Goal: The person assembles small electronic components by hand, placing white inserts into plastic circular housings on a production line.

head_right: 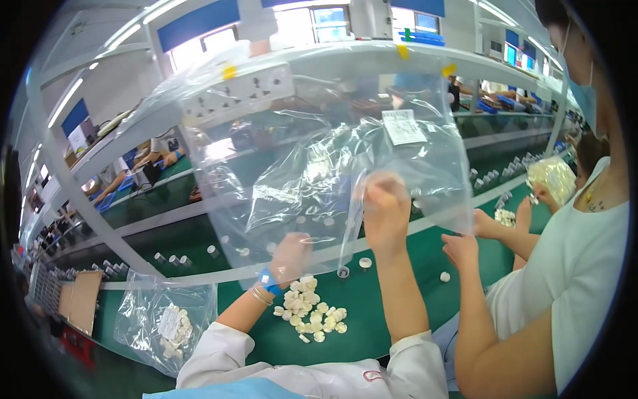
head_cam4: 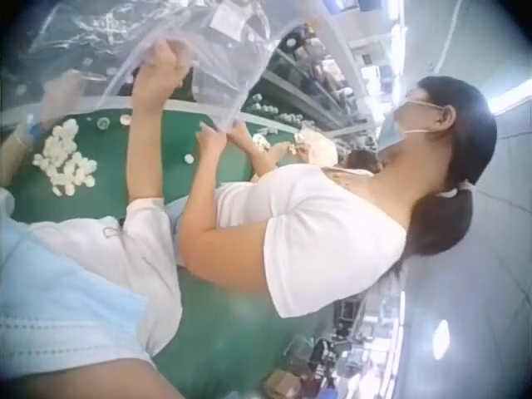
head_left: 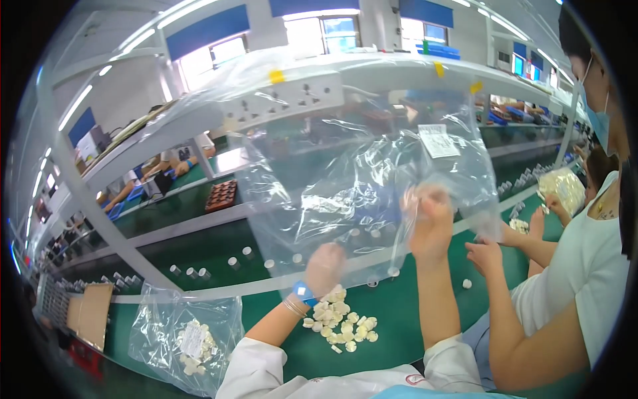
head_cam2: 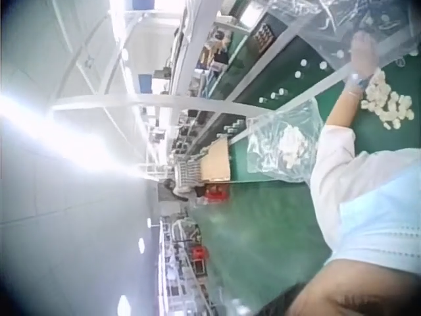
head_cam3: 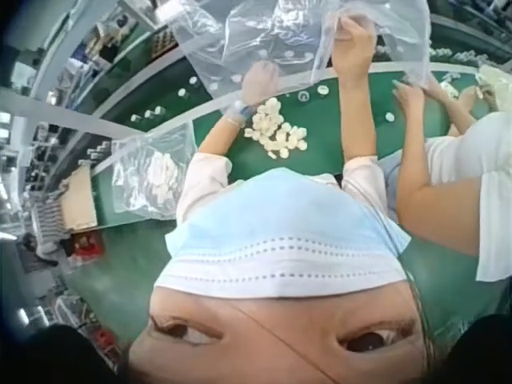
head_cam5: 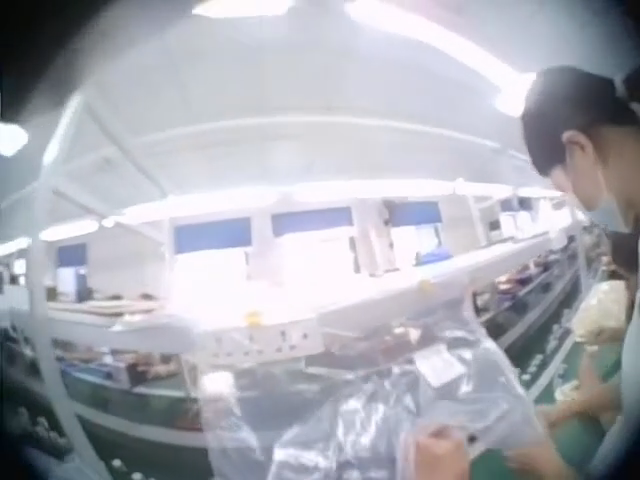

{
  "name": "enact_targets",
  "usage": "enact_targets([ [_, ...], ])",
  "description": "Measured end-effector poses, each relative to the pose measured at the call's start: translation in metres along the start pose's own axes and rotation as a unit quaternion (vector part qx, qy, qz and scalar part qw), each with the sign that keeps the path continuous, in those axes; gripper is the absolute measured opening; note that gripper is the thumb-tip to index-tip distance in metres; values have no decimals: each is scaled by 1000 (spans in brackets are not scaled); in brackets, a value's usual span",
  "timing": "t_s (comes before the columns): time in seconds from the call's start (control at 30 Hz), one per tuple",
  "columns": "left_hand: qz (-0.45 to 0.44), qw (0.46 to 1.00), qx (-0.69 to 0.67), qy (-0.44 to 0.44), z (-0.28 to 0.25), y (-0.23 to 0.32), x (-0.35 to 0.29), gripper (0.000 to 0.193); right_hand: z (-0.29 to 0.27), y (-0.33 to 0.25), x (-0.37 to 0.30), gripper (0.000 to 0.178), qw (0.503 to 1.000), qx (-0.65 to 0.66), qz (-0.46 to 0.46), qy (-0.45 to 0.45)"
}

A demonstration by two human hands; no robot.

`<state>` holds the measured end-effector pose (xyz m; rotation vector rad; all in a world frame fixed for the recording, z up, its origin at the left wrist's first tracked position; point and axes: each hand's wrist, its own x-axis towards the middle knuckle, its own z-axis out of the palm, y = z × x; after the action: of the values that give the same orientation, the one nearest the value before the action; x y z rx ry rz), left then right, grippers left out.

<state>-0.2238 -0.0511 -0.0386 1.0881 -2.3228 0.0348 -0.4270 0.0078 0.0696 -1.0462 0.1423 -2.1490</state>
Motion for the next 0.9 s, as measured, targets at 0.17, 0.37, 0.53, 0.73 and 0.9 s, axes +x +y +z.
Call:
enact_targets([
  [0.17, 266, 953, -18, 142, -96, 55, 18, 11, 56, 3, 89, 8, 994, 16, 54, -89],
  [0.37, 152, 974, 161, 55, -229, 68, 4, 24, 89, -4, 214, 10, 984, -53, 118, -119],
  [0.53, 173, 845, 359, 356, -313, 4, 92, 60, 115, 34, 278, 48, 994, -10, 109, 16],
  [0.73, 112, 934, 258, 219, -343, -35, 123, 21, 123, 31, 290, 77, 901, -388, 110, -159],
  [0.9, 66, 908, 299, 287, -340, -27, 145, 16, 117, 22, 278, 59, 863, -254, 43, -434],
])
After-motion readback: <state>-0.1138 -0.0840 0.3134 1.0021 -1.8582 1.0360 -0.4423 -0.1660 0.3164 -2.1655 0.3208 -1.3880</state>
